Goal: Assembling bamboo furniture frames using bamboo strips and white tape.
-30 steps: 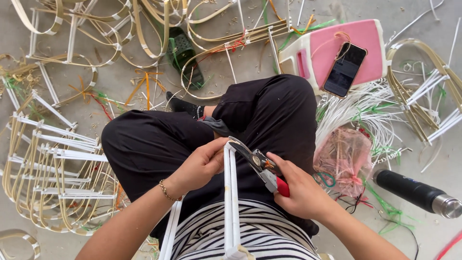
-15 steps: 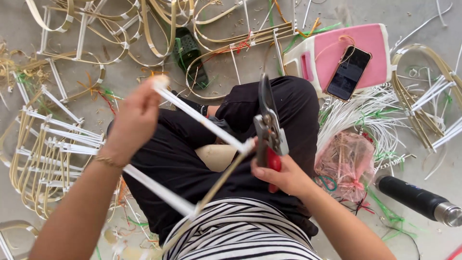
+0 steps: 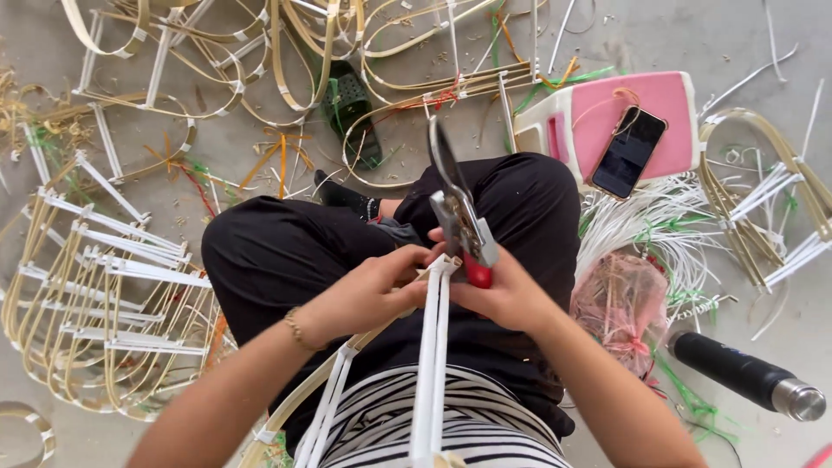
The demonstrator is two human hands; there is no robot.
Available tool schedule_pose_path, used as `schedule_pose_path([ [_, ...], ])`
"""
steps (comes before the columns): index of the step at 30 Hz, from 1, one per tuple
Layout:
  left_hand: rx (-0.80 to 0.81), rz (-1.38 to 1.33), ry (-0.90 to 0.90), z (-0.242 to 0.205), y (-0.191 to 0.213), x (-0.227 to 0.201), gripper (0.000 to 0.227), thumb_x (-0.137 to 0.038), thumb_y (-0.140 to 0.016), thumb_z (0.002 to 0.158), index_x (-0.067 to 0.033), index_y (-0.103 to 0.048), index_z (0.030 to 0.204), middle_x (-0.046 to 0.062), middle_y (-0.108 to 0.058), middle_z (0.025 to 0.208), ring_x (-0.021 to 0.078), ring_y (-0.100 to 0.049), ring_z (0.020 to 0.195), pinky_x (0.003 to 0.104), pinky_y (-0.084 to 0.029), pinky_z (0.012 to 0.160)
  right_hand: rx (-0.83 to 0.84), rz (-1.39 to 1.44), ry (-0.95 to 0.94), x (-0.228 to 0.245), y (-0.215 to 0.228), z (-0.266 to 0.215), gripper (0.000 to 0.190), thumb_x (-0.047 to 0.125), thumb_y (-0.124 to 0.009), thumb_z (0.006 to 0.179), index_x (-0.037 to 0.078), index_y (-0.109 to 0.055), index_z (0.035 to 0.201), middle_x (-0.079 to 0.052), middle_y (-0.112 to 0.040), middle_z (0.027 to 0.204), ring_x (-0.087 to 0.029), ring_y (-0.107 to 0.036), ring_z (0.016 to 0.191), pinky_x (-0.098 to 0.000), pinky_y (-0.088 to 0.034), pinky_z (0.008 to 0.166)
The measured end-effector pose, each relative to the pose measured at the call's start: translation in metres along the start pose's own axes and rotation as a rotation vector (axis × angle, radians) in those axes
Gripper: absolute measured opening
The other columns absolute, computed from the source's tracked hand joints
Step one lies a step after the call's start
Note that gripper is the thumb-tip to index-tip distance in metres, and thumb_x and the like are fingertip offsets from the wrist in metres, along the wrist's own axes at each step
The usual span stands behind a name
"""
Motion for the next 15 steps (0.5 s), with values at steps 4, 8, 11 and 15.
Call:
schedule_pose_path([
  [4,-0.019,-0.236,-0.152,0.012,-0.013,0.014,0.03,-0.018,-0.059,0.104,-0.0049,-0.064,0.131,-0.001,-0.057,0.079,0.0069,-0.049,0.067,0.025,-0.046,0.06,0.01,-0.453,-0.014,0.016,0.028,-0.05,0.072,0.0,-0.073,0.078,0.004,-0.049,0.146,-0.011,-0.063,0.135,-0.022,-0.057,0.13,-0.0358,-0.039,0.113],
  [8,0.063,-0.591,-0.212,0.009,-0.012,-0.001,0.036,-0.011,-0.052,0.105,-0.0114,-0.056,0.14,-0.007,-0.051,0.076,0.0022,-0.049,0.066,0.019,-0.046,0.061,-0.029,-0.577,-0.114,0.01,0.025,-0.079,0.091,-0.001,-0.071,0.072,0.006,-0.033,0.155,-0.012,-0.052,0.144,-0.024,-0.047,0.139,-0.0348,-0.032,0.114],
  [11,0.089,-0.711,-0.19,0.008,-0.012,-0.001,0.043,-0.01,-0.053,0.103,-0.0147,-0.053,0.145,-0.008,-0.048,0.074,0.0015,-0.04,0.06,0.018,-0.037,0.054,-0.108,-0.574,-0.136,0.001,0.022,-0.091,0.092,-0.001,-0.071,0.071,0.007,-0.032,0.155,-0.013,-0.049,0.146,-0.026,-0.046,0.14,-0.0353,-0.032,0.114],
  [15,0.081,-0.74,-0.169,0.011,-0.014,0.007,0.035,-0.013,-0.051,0.108,-0.0077,-0.059,0.141,-0.007,-0.048,0.074,0.0009,-0.037,0.058,0.017,-0.033,0.051,-0.145,-0.599,0.006,0.018,0.019,-0.092,0.092,-0.003,-0.07,0.071,0.006,-0.033,0.154,-0.017,-0.048,0.146,-0.031,-0.046,0.139,-0.0386,-0.032,0.113],
])
Point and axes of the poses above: each hand's wrist, its own z-axis towards the middle knuckle, its own y-axis out of the back of the hand, x = y × z, the point moved 8 cm from there along z, towards the middle knuckle
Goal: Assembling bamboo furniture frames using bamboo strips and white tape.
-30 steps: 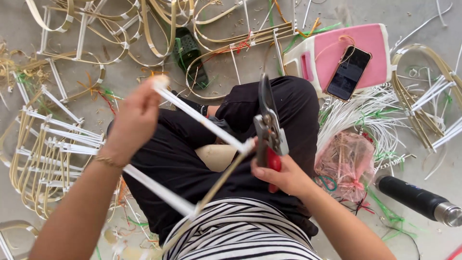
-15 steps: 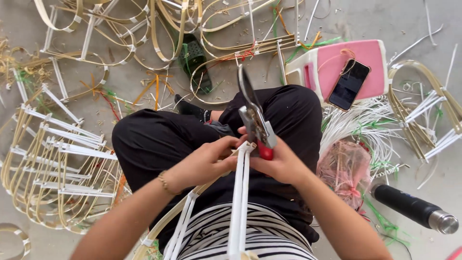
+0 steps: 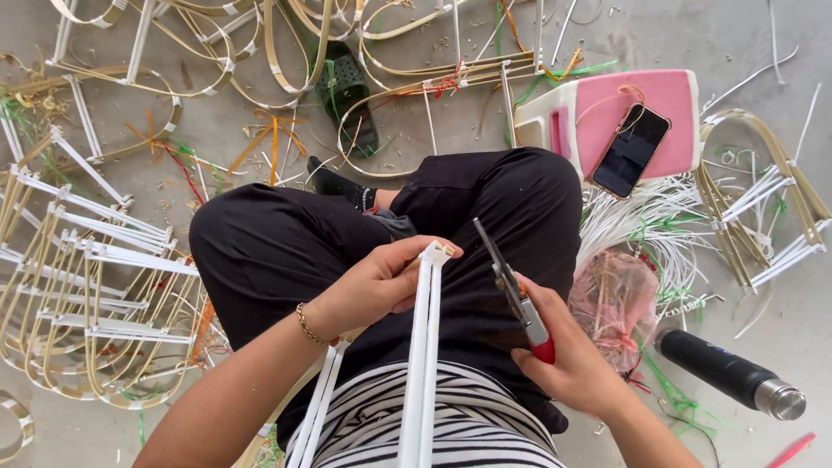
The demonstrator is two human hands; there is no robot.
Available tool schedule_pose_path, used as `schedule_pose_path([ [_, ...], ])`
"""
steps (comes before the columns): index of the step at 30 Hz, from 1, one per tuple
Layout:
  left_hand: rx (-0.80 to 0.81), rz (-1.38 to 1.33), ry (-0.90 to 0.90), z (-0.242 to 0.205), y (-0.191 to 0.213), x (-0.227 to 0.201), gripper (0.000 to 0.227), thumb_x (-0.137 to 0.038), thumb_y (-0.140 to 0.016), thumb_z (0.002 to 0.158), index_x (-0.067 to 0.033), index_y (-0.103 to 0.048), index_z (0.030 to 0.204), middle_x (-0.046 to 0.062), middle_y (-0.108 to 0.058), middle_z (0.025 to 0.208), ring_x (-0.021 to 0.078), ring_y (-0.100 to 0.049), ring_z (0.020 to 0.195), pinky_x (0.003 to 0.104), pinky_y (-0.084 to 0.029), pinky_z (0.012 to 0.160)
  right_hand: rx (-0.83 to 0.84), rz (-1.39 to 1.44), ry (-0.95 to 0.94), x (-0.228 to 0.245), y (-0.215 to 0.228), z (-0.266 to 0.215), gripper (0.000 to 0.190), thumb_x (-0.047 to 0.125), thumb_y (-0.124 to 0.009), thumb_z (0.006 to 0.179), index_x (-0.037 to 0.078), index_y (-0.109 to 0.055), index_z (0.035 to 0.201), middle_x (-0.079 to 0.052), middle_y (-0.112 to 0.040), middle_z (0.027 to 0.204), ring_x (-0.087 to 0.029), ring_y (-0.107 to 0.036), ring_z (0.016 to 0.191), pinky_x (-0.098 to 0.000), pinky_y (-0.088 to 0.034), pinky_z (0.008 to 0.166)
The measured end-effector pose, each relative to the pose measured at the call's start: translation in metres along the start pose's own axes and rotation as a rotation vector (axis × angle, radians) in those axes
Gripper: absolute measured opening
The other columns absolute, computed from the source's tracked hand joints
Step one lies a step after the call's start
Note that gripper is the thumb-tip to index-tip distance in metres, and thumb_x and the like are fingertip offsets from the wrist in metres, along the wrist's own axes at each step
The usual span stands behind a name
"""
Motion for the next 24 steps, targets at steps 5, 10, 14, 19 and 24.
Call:
schedule_pose_path([
  [5,0.022,-0.051,0.007,0.0,0.001,0.015,0.035,-0.014,-0.053,0.108,-0.0063,-0.058,0.142,-0.008,-0.048,0.077,0.0003,-0.038,0.061,0.017,-0.034,0.053,0.069,-0.111,-0.093,-0.004,-0.002,0.0,0.091,-0.001,-0.069,0.07,0.01,-0.034,0.153,-0.014,-0.052,0.136,-0.03,-0.055,0.128,-0.0372,-0.041,0.108],
  [10,-0.016,-0.097,0.049,-0.004,-0.001,0.024,0.038,-0.013,-0.053,0.108,-0.0077,-0.055,0.145,-0.01,-0.046,0.079,-0.0003,-0.042,0.066,0.017,-0.04,0.06,0.053,-0.204,-0.023,-0.001,-0.005,-0.004,0.098,-0.001,-0.069,0.066,0.008,-0.028,0.155,-0.017,-0.046,0.141,-0.035,-0.05,0.129,-0.0408,-0.039,0.106],
  [14,-0.055,0.057,0.027,-0.004,-0.002,0.016,0.036,-0.012,-0.051,0.107,-0.0065,-0.056,0.142,-0.008,-0.046,0.074,-0.0001,-0.039,0.061,0.017,-0.037,0.054,0.009,-0.286,-0.034,-0.002,-0.004,-0.007,0.099,0.0,-0.069,0.065,0.009,-0.028,0.155,-0.017,-0.045,0.141,-0.036,-0.05,0.128,-0.0417,-0.041,0.105],
  [19,-0.079,0.147,0.04,-0.001,-0.002,0.018,0.036,-0.011,-0.052,0.105,-0.0095,-0.058,0.14,-0.009,-0.041,0.07,0.0003,-0.039,0.059,0.018,-0.038,0.054,0.016,-0.253,0.004,0.0,-0.006,-0.011,0.097,0.001,-0.069,0.068,0.007,-0.027,0.155,-0.019,-0.046,0.139,-0.037,-0.051,0.126,-0.0427,-0.042,0.104],
  [24,-0.066,0.313,-0.007,0.005,-0.005,0.02,0.029,-0.003,-0.053,0.101,-0.0068,-0.06,0.129,-0.009,-0.046,0.071,0.0018,-0.041,0.061,0.019,-0.039,0.054,0.084,-0.205,-0.086,-0.009,-0.012,-0.011,0.096,0.0,-0.069,0.068,0.009,-0.028,0.154,-0.017,-0.047,0.138,-0.037,-0.052,0.126,-0.0415,-0.044,0.102],
])
Point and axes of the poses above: each hand's wrist, its own z-axis towards the middle knuckle, its own y-axis out of the back of the hand, x = y × z, the point moved 8 cm from there along z, towards the middle knuckle
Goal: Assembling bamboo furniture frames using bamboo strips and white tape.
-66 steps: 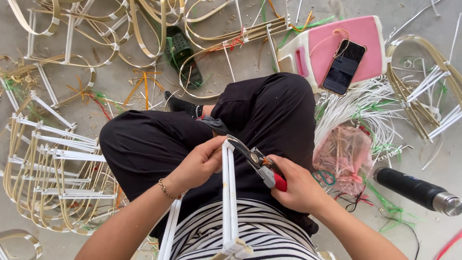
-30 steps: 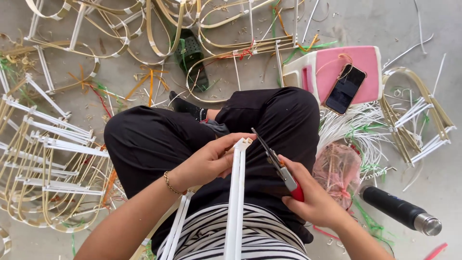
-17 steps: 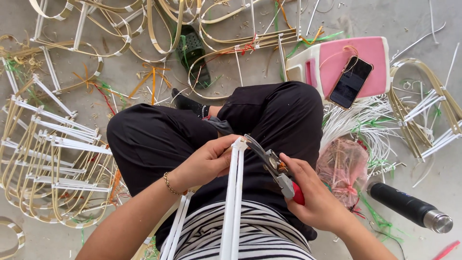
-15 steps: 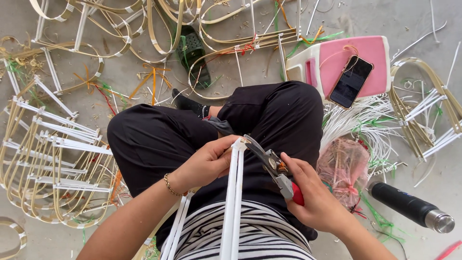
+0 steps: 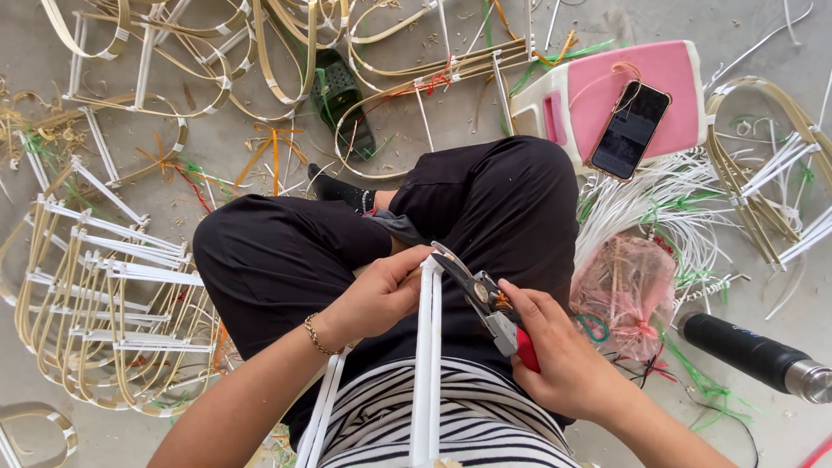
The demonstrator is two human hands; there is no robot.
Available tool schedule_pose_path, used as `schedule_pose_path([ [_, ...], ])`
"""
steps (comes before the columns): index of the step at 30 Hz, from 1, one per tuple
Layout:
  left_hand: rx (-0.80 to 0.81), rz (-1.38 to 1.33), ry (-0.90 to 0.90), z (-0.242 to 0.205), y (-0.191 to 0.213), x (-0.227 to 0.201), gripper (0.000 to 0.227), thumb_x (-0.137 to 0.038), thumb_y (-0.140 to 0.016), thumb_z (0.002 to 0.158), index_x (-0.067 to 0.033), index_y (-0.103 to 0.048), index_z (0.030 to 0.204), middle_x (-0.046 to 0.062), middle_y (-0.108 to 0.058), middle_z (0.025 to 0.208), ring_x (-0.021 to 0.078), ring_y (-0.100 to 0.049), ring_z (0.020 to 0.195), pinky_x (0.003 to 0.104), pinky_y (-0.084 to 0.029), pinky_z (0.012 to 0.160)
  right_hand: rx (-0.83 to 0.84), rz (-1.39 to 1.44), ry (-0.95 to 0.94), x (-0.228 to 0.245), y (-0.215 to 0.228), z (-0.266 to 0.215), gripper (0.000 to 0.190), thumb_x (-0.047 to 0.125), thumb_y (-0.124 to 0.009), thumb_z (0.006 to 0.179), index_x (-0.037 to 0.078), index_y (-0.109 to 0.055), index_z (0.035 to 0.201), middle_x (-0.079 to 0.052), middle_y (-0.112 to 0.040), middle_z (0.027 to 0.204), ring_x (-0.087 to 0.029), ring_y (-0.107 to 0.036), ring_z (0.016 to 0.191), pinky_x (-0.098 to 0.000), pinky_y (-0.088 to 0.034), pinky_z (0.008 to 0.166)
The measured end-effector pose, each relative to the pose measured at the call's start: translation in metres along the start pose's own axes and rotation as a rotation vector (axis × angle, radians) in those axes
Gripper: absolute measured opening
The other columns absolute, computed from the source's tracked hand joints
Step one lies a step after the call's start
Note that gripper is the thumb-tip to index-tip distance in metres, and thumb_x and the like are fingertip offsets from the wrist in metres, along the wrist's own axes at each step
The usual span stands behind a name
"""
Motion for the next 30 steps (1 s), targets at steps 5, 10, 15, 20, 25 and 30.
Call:
schedule_pose_path([
  [5,0.001,0.061,-0.048,0.004,0.0,0.009,0.026,-0.001,-0.055,0.1,-0.0052,-0.063,0.124,-0.009,-0.042,0.072,0.0018,-0.038,0.062,0.02,-0.037,0.054,-0.042,-0.063,0.084,-0.016,0.002,0.005,0.099,0.002,-0.071,0.064,0.007,-0.029,0.154,-0.021,-0.052,0.134,-0.039,-0.052,0.124,-0.0446,-0.042,0.103],
  [10,-0.015,0.005,0.0,0.007,0.003,0.01,0.028,-0.002,-0.054,0.099,-0.007,-0.062,0.125,-0.009,-0.04,0.068,0.0017,-0.036,0.058,0.02,-0.034,0.051,-0.006,-0.03,-0.049,-0.035,-0.011,0.019,0.096,0.008,-0.071,0.067,0.015,-0.036,0.156,-0.016,-0.063,0.115,-0.036,-0.062,0.111,-0.042,-0.05,0.094],
  [15,-0.015,-0.127,0.088,0.008,0.008,0.023,0.024,-0.009,-0.051,0.105,-0.0066,-0.061,0.126,-0.009,-0.045,0.07,0.001,-0.036,0.056,0.019,-0.032,0.049,-0.079,-0.042,0.084,-0.03,-0.005,0.029,0.071,0.012,-0.074,0.069,0.011,-0.051,0.136,-0.014,-0.069,0.108,-0.037,-0.067,0.102,-0.0437,-0.054,0.084],
  [20,-0.008,-0.258,0.093,0.007,0.008,0.034,0.022,-0.011,-0.049,0.106,-0.0067,-0.061,0.125,-0.008,-0.046,0.069,0.0006,-0.037,0.054,0.018,-0.03,0.046,-0.122,-0.059,0.013,-0.061,-0.014,0.036,0.061,0.015,-0.074,0.074,0.014,-0.056,0.133,-0.014,-0.071,0.104,-0.036,-0.07,0.097,-0.0423,-0.056,0.081],
  [25,0.005,-0.18,0.014,-0.012,0.017,-0.003,0.024,-0.011,-0.052,0.107,-0.0076,-0.065,0.128,-0.011,-0.044,0.073,-0.0014,-0.039,0.059,0.016,-0.035,0.052,-0.124,0.012,-0.137,-0.093,-0.014,0.03,0.057,0.015,-0.075,0.081,0.014,-0.058,0.135,-0.014,-0.073,0.103,-0.033,-0.071,0.101,-0.0397,-0.056,0.085],
  [30,-0.448,0.007,-0.298,-0.051,0.167,-0.109,0.022,-0.013,-0.059,0.105,-0.0078,-0.065,0.126,0.002,-0.069,0.096,0.0084,-0.067,0.079,0.025,-0.054,0.065,-0.529,0.744,-0.19,-0.155,0.03,-0.019,0.071,0.005,-0.072,0.076,0.009,-0.047,0.143,-0.002,-0.064,0.114,-0.015,-0.063,0.104,-0.0322,-0.05,0.091],
])
Point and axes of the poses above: each hand's wrist, its own z-axis towards the middle knuckle, its own y-axis out of the back of the hand, x = y × z, the point moved 8 cm from there along z, towards the middle knuckle
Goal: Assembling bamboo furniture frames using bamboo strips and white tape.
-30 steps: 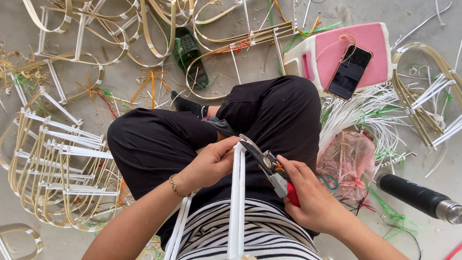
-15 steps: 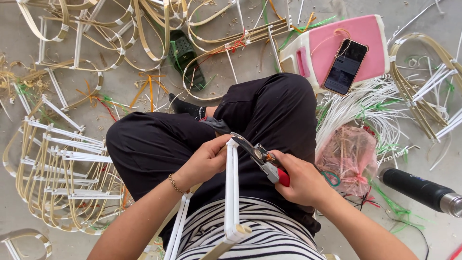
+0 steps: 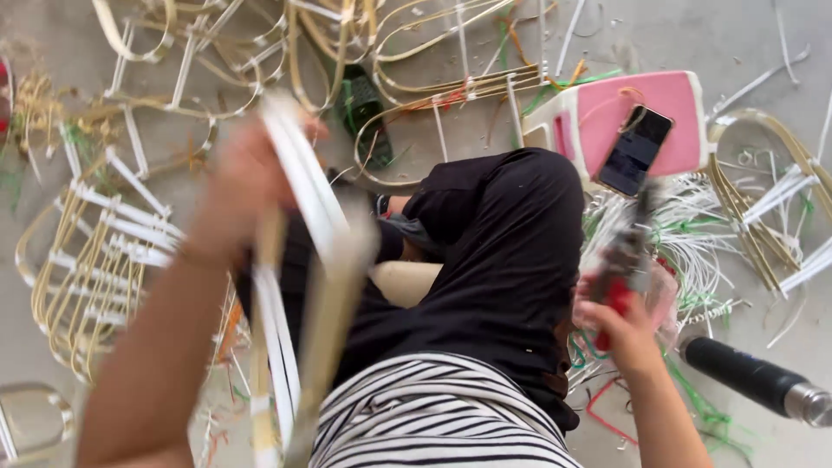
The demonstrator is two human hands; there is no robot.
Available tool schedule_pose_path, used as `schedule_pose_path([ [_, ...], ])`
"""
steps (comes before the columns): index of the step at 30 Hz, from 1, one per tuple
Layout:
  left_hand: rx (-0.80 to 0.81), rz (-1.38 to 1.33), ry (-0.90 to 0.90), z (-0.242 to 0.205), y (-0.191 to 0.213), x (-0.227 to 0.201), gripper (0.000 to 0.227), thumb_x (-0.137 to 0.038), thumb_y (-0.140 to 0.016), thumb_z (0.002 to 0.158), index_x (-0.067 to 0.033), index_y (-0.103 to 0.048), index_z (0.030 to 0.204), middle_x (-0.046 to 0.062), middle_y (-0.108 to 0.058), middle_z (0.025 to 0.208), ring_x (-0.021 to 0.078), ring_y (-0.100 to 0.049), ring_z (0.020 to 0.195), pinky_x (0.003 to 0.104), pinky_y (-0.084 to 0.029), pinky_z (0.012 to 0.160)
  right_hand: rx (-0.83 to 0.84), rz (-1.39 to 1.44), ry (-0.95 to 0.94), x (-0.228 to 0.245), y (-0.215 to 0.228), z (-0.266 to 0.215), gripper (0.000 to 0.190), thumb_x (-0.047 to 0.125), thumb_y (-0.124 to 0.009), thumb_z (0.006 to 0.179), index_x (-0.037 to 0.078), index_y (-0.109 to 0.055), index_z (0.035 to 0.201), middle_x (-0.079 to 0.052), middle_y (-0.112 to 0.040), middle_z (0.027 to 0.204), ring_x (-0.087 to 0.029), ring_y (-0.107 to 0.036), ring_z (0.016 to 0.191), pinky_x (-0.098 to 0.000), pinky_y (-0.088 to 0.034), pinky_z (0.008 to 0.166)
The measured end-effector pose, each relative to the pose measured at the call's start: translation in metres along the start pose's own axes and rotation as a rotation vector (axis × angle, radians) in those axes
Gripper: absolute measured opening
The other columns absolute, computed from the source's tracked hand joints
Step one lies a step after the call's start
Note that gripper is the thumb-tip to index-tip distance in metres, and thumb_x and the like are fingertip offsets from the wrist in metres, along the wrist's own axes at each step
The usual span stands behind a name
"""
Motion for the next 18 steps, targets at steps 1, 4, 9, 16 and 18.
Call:
schedule_pose_path([
  [1,-0.03,-0.008,0.002,0.011,0.021,-0.012,0.022,-0.013,-0.059,0.105,-0.0078,-0.065,0.126,0.002,-0.069,0.096,0.0084,-0.067,0.079,0.025,-0.054,0.065,0.027,-0.015,-0.003,-0.043,0.026,0.008,0.071,0.005,-0.072,0.076,0.009,-0.047,0.143,-0.002,-0.064,0.114,-0.015,-0.063,0.104,-0.0322,-0.05,0.091],
  [4,-0.377,-0.135,-0.206,0.031,0.106,-0.053,0.011,-0.007,-0.049,0.11,-0.0137,-0.057,0.106,0.002,-0.061,0.088,0.0098,-0.057,0.063,0.028,-0.045,0.05,-0.322,-0.313,0.069,-0.158,0.131,0.027,0.071,0.012,-0.078,0.082,0.006,-0.043,0.144,-0.007,-0.061,0.114,-0.016,-0.061,0.099,-0.0332,-0.051,0.084],
  [9,-0.535,-0.365,-0.452,0.053,0.13,-0.037,0.021,0.0,-0.046,0.106,-0.008,-0.053,0.088,0.004,-0.052,0.073,0.0109,-0.04,0.045,0.03,-0.029,0.041,-0.357,-0.801,-0.144,-0.371,0.256,0.051,0.075,0.026,-0.087,0.083,-0.005,-0.052,0.142,-0.031,-0.067,0.113,-0.035,-0.064,0.097,-0.0437,-0.051,0.082],
  [16,-0.589,-0.163,-0.482,0.052,0.079,-0.043,0.034,-0.012,-0.051,0.112,-0.0082,-0.05,0.079,-0.002,-0.044,0.063,0.0062,-0.042,0.049,0.026,-0.032,0.043,-0.094,-0.244,0.101,0.04,0.001,0.03,0.047,0.019,-0.059,0.102,0.0,-0.057,0.146,-0.015,-0.067,0.135,-0.012,-0.065,0.087,-0.0253,-0.053,0.077],
  [18,-0.58,-0.171,-0.532,0.056,0.068,-0.037,0.034,-0.016,-0.053,0.113,-0.0077,-0.05,0.08,-0.002,-0.046,0.066,0.0058,-0.045,0.051,0.026,-0.032,0.043,0.386,-0.127,0.261,0.114,-0.096,0.007,0.067,0.008,-0.067,0.089,0.005,-0.045,0.152,-0.011,-0.064,0.139,-0.005,-0.057,0.063,-0.0217,-0.05,0.057],
])
Point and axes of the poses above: each hand's wrist, its own z-axis towards the middle knuckle, its own y-axis out of the back of the hand, x = y × z, the point moved 8 cm from there along z, towards the middle knuckle
